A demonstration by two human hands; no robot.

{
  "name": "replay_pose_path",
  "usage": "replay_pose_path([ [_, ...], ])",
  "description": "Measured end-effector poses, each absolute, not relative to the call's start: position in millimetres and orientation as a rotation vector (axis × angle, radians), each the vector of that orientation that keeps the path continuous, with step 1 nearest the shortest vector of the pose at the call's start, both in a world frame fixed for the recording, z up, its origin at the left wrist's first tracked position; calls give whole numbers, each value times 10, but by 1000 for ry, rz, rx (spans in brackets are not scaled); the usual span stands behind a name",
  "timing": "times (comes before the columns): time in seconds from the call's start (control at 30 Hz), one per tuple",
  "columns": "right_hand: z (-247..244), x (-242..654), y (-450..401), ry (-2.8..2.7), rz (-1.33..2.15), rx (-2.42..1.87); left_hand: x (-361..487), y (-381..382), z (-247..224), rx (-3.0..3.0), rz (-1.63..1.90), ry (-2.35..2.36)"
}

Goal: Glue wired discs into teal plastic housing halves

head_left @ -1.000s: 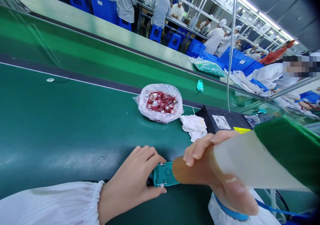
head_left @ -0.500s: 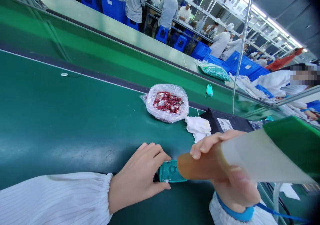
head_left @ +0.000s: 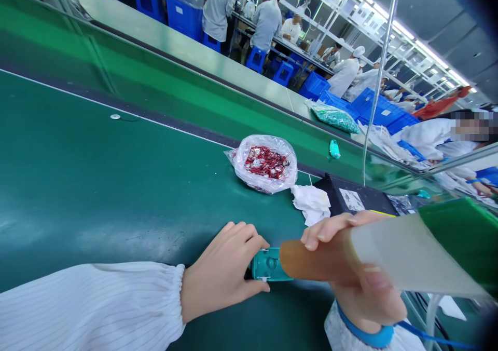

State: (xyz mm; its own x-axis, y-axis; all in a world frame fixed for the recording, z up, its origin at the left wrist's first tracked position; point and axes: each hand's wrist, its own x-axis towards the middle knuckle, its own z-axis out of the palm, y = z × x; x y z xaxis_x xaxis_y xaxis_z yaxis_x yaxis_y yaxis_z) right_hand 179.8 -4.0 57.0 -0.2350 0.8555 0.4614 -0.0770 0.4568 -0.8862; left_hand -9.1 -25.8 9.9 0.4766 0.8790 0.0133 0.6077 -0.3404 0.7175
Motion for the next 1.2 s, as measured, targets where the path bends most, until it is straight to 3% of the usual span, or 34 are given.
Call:
replay_pose_path([
  [0.33, 676, 1605, -46, -1485, 907, -696, -98, -269, 113, 2038, 526, 1227],
  [1.2, 680, 1682, 46, -1345, 1141, -694, -102, -263, 87, 2036, 551, 1195],
])
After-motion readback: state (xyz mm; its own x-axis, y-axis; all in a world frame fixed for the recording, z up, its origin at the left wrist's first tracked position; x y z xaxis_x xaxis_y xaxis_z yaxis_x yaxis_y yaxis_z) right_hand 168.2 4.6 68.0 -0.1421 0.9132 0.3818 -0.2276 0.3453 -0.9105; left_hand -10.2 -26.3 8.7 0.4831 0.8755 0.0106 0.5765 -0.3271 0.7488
